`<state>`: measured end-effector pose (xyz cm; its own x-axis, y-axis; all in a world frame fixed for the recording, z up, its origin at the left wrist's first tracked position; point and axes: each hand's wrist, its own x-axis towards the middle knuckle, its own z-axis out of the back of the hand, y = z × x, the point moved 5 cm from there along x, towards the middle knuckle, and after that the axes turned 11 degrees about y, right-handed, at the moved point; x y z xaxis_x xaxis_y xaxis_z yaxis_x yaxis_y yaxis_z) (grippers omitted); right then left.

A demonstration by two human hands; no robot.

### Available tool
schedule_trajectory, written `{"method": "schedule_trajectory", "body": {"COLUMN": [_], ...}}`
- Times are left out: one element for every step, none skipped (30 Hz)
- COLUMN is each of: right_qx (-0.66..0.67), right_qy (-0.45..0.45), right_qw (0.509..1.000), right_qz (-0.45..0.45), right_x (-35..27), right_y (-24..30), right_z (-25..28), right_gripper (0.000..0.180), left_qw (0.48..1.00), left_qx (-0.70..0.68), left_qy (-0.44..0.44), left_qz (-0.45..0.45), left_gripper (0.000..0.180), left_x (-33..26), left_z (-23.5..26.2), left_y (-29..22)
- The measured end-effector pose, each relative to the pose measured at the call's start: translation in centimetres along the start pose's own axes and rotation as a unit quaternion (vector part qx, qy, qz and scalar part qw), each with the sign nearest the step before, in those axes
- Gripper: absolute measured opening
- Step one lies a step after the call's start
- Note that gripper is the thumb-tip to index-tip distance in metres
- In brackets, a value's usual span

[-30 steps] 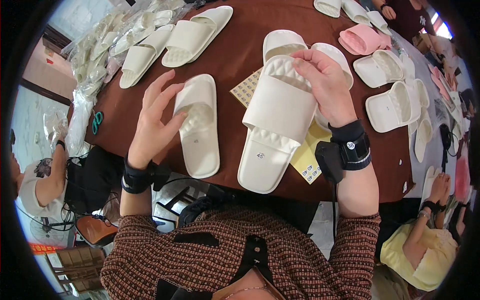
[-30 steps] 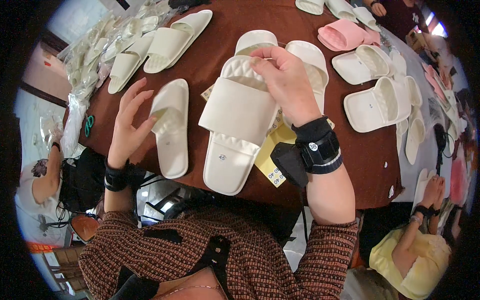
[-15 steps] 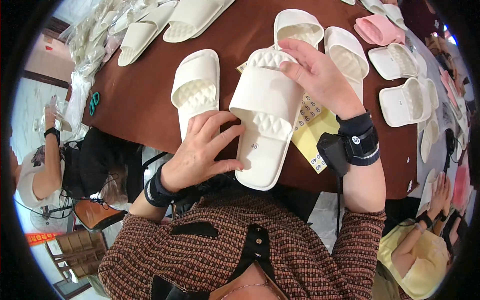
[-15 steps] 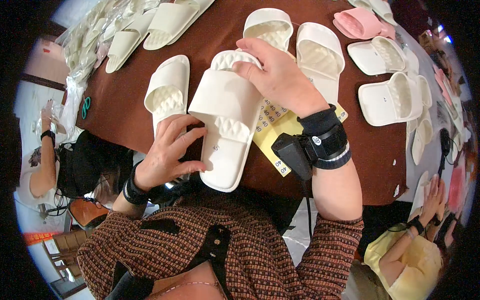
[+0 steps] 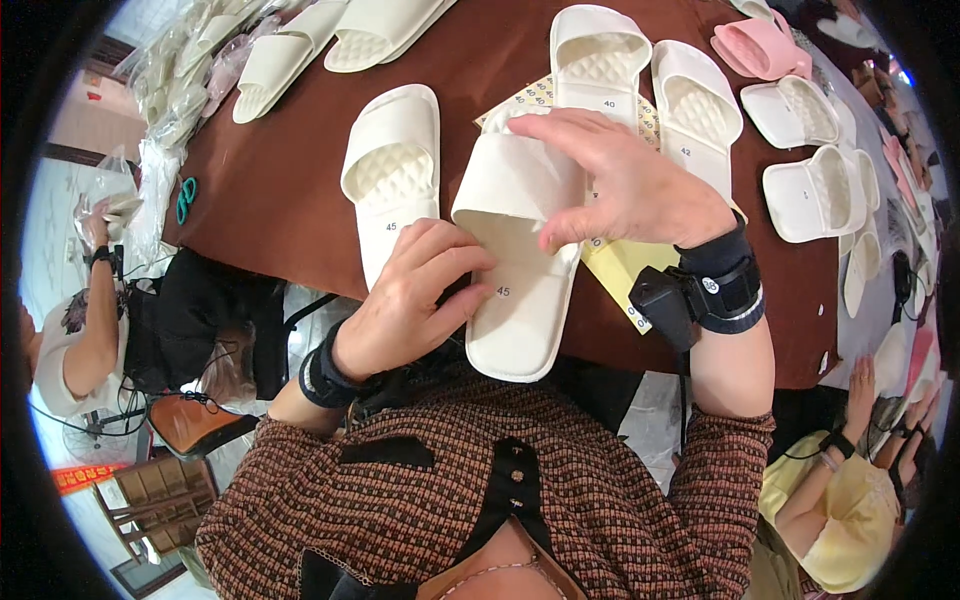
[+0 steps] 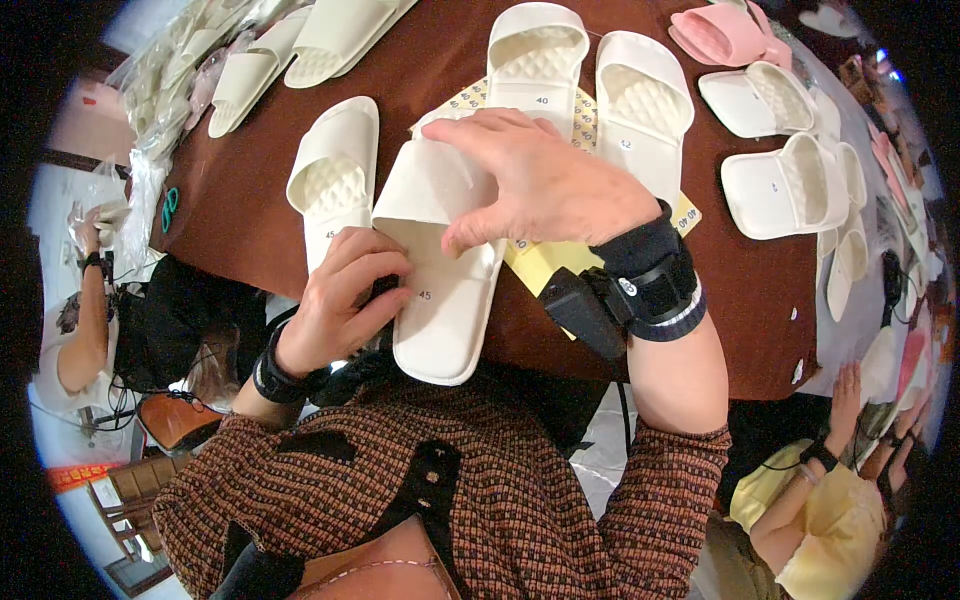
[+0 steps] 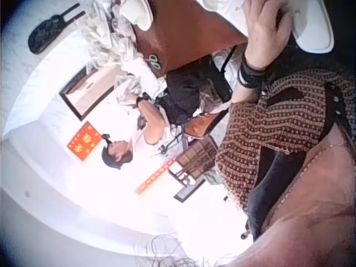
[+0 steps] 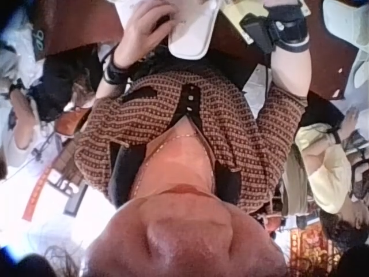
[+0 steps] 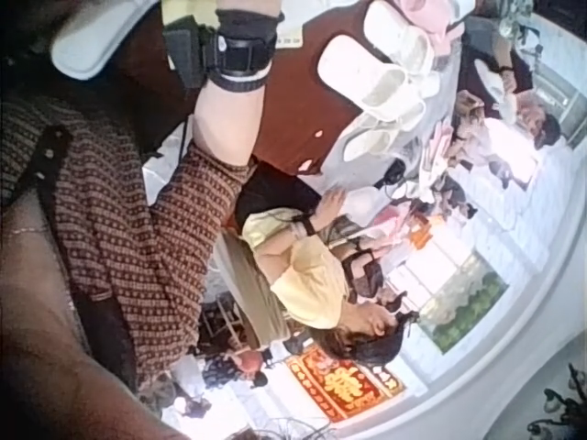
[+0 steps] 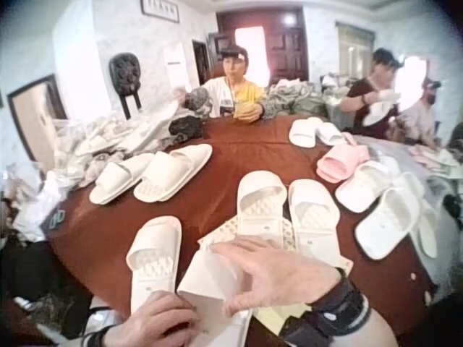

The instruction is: Attaching size labels to the inside of slippers at a manufacturing station.

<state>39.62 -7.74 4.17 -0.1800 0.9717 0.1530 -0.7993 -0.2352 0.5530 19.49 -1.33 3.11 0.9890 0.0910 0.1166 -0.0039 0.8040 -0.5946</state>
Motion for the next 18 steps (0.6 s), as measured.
{"method": "schedule_trajectory", "body": {"right_qx": [0.007, 0.022, 0.034, 0.037, 0.046, 0.056, 0.057, 0.049, 0.040, 0.042, 0.082, 0.122, 0.122, 0.102, 0.082, 0.084, 0.062, 0.038], "right_qy": [-0.011, -0.005, -0.006, 0.000, -0.030, -0.061, -0.062, -0.096, -0.133, -0.130, -0.133, -0.131, -0.136, -0.137, -0.135, -0.137, -0.136, -0.138], "right_qw": [1.000, 1.000, 0.999, 0.999, 0.998, 0.997, 0.996, 0.994, 0.990, 0.990, 0.987, 0.984, 0.983, 0.985, 0.987, 0.987, 0.989, 0.990], "right_qz": [0.017, 0.005, 0.006, -0.007, 0.000, 0.008, 0.007, 0.022, 0.033, 0.037, 0.032, 0.022, 0.028, 0.023, 0.017, 0.019, 0.017, 0.017], "right_x": [0.0, 0.1, 0.2, 0.4, 0.5, 0.7, 0.8, 0.9, 0.8, 1.0, 1.1, 1.2, 1.1, 1.1, 1.1, 0.9, 0.9, 0.8], "right_y": [0.3, 0.3, 0.3, 0.2, 0.3, 0.4, 0.3, 0.5, 0.6, 0.7, 0.5, 0.3, 0.3, 0.3, 0.2, 0.1, 0.1, 0.2], "right_z": [0.0, -0.1, -0.2, -0.5, -0.4, -0.4, -0.7, -0.7, -0.6, -1.0, -1.3, -1.5, -1.6, -1.6, -1.7, -1.6, -1.5, -1.5], "right_gripper": [0.076, 0.076, 0.076, 0.076, 0.074, 0.072, 0.072, 0.068, 0.065, 0.065, 0.062, 0.059, 0.059, 0.058, 0.058, 0.058, 0.058, 0.058], "left_qw": [1.000, 1.000, 1.000, 1.000, 1.000, 1.000, 1.000, 1.000, 0.999, 0.999, 0.998, 0.997, 0.997, 0.996, 0.995, 0.995, 0.995, 0.996], "left_qx": [0.001, 0.006, 0.011, 0.011, 0.002, -0.007, -0.006, -0.002, 0.003, 0.003, 0.002, 0.002, 0.002, 0.010, 0.017, 0.018, 0.010, 0.001], "left_qy": [0.001, 0.008, 0.014, 0.015, 0.009, 0.002, 0.004, -0.017, -0.035, -0.036, -0.046, -0.056, -0.056, -0.069, -0.082, -0.082, -0.076, -0.069], "left_qz": [0.000, 0.003, 0.005, 0.004, 0.011, 0.018, 0.018, 0.026, 0.036, 0.035, 0.046, 0.056, 0.057, 0.058, 0.060, 0.062, 0.063, 0.065], "left_gripper": [0.031, 0.029, 0.027, 0.027, 0.024, 0.022, 0.022, 0.021, 0.021, 0.021, 0.021, 0.022, 0.022, 0.022, 0.022, 0.022, 0.021, 0.021], "left_x": [0.1, 0.3, 0.4, 0.5, 0.5, 0.5, 0.5, 0.4, 0.5, 0.5, 0.6, 0.6, 0.7, 0.7, 0.7, 0.8, 0.8, 0.8], "left_z": [-0.1, -0.2, -0.2, -0.2, -0.1, 0.0, -0.1, 0.0, 0.0, 0.0, 0.0, 0.1, 0.1, 0.2, 0.3, 0.3, 0.4, 0.3], "left_y": [0.0, -0.1, -0.1, -0.2, -0.1, -0.1, -0.2, -0.2, -0.2, -0.2, -0.1, 0.0, 0.1, 0.1, 0.2, 0.2, 0.3, 0.3]}}
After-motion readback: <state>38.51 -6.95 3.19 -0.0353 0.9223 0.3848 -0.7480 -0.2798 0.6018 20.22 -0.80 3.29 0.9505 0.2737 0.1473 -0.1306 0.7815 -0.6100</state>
